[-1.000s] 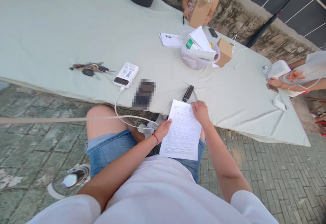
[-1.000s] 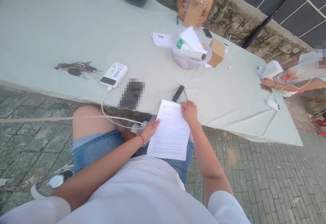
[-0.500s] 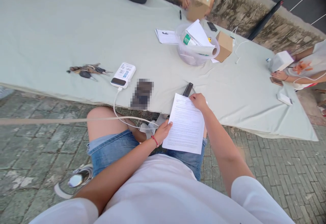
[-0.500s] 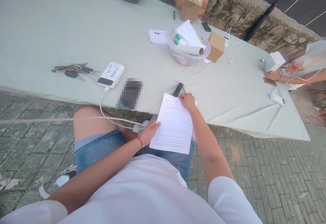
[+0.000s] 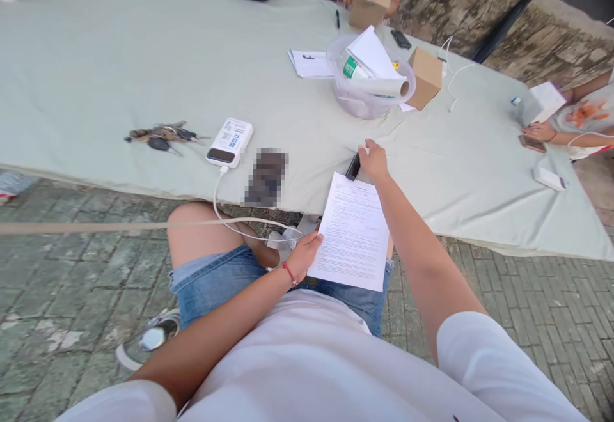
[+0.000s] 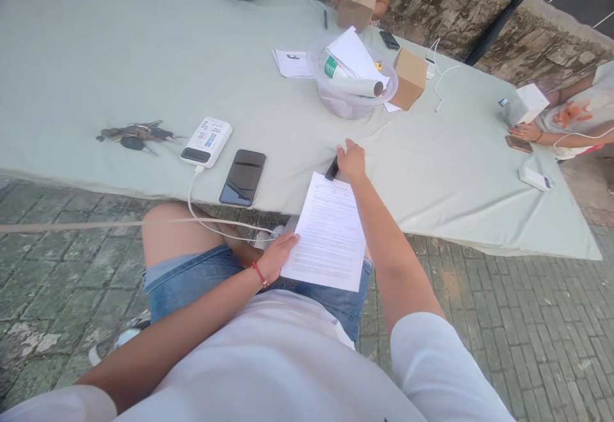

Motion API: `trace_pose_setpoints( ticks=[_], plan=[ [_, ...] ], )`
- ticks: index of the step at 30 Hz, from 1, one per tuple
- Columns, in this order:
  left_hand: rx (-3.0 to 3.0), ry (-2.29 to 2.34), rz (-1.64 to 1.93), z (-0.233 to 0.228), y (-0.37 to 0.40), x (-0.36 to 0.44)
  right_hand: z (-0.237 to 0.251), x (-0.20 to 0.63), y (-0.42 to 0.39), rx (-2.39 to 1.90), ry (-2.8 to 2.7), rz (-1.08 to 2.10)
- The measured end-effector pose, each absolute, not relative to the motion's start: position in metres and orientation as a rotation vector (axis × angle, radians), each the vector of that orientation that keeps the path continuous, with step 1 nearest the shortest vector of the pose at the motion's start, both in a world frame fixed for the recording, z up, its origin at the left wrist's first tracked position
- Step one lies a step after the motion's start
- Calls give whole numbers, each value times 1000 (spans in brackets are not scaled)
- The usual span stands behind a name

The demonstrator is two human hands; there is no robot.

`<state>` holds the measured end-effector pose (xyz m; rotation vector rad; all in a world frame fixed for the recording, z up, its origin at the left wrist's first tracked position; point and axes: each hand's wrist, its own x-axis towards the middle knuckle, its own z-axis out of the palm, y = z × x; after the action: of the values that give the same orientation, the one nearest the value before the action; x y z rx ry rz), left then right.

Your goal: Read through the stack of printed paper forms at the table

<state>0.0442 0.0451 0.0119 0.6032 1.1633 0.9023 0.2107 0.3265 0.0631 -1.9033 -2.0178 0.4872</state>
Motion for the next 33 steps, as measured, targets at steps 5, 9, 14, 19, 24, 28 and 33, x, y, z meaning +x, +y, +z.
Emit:
trace_pose_setpoints(
  ticks=[5, 9, 14, 19, 24, 28, 33],
  plan=[
    [559, 1146, 859, 21, 37, 38, 49, 176, 329, -1954, -2210, 685],
    [553, 1134, 837, 21, 30, 35, 49, 165, 308, -1862, -2362, 685],
    [563, 1154, 820, 15, 18, 34, 55, 164, 287, -1834, -2435, 647],
    [529, 1155, 809, 15, 12, 34, 56, 162, 282, -1841, -2434, 625],
    [566, 1188, 802, 15, 14, 36, 50, 161, 280, -1840, -2396, 579],
    [571, 1204, 805, 12, 15, 37, 47, 161, 278, -1829, -2372, 548],
    [611, 1276, 781, 9, 16, 37, 45, 160, 277, -1828, -2387, 522]
  ],
)
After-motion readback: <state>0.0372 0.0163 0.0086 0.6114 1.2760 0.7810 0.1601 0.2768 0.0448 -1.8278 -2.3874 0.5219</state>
